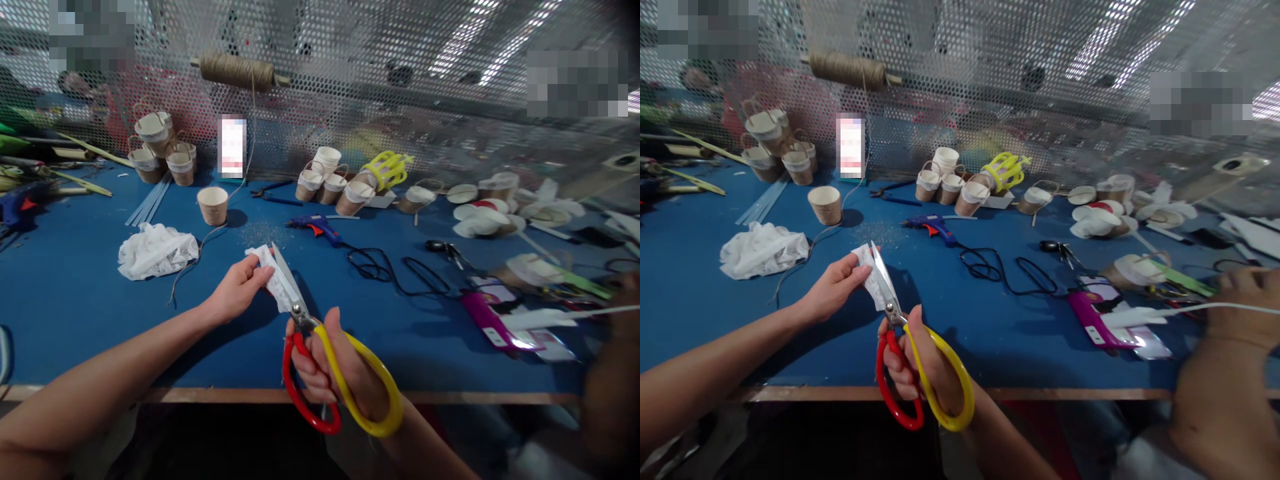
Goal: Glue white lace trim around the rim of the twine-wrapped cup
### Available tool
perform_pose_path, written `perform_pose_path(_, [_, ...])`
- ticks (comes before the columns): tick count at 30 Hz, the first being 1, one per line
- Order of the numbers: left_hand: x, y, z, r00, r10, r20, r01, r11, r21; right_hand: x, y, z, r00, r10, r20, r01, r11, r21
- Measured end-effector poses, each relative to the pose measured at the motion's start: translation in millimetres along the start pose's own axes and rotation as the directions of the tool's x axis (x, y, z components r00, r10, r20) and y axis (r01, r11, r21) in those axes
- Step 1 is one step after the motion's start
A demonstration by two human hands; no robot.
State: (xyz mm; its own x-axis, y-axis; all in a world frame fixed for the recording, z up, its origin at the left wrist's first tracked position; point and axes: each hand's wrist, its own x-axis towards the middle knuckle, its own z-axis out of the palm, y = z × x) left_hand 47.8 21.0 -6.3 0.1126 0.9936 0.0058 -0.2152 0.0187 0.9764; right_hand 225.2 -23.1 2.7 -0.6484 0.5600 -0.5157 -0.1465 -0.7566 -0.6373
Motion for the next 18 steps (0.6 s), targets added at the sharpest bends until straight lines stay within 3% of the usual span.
perform_pose_path(9, [-0.7, -4.2, 0.7, 1.000, -0.006, 0.025, 0.006, 1.000, -0.011, 1.8, -1.5, 0.4, 0.995, 0.091, -0.037, -0.091, 0.996, -0.017])
perform_pose_path(18, [-2.1, 0.3, 0.0, 1.000, -0.015, 0.027, 0.014, 0.999, 0.034, -2.0, -5.5, 6.6, 0.991, 0.068, -0.118, -0.074, 0.996, -0.042])
